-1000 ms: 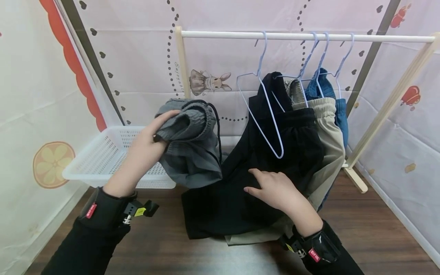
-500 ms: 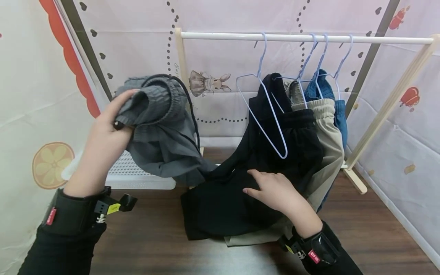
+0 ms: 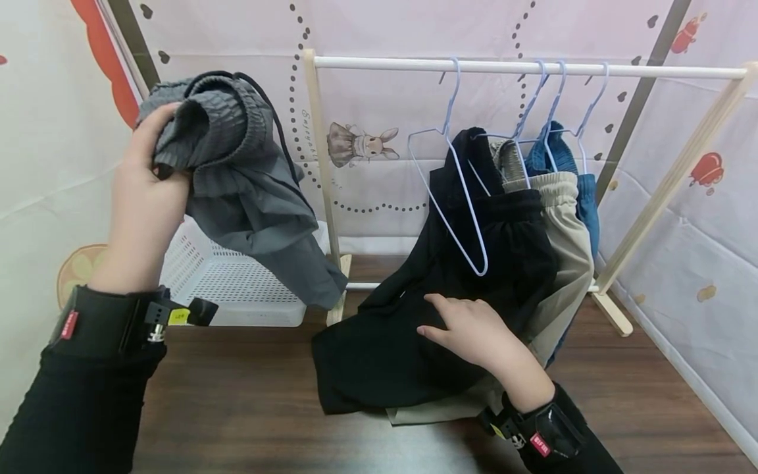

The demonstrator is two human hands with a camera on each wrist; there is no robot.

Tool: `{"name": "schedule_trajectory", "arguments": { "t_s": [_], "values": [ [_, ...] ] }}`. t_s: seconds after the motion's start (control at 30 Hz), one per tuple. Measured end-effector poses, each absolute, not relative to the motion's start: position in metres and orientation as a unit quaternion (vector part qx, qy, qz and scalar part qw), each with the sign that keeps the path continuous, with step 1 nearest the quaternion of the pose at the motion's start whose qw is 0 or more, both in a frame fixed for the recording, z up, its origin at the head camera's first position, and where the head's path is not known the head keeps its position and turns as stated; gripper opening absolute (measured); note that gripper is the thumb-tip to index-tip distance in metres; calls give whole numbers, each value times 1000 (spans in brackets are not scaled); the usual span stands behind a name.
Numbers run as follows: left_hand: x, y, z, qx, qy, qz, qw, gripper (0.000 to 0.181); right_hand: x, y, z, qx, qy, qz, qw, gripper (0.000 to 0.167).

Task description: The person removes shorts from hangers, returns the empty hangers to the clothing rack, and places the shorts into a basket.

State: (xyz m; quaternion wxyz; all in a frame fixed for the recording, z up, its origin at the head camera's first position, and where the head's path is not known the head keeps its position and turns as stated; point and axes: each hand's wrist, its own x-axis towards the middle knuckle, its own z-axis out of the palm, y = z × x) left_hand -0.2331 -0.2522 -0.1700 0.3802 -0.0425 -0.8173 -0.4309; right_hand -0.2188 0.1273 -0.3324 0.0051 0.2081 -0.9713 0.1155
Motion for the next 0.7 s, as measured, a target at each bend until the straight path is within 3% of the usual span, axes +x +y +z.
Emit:
{"name": "schedule_trajectory", "arguments": {
  "t_s": [0.47,0.7],
  "values": [
    [-231,-254,-150,-39,-746,-463,477,47,-218,126,-331,203,-972,114,6,63],
    [-223,-246,-147,-44,-747,-471,467,47,-218,122,-328,201,-972,118,2,64]
  ]
}}
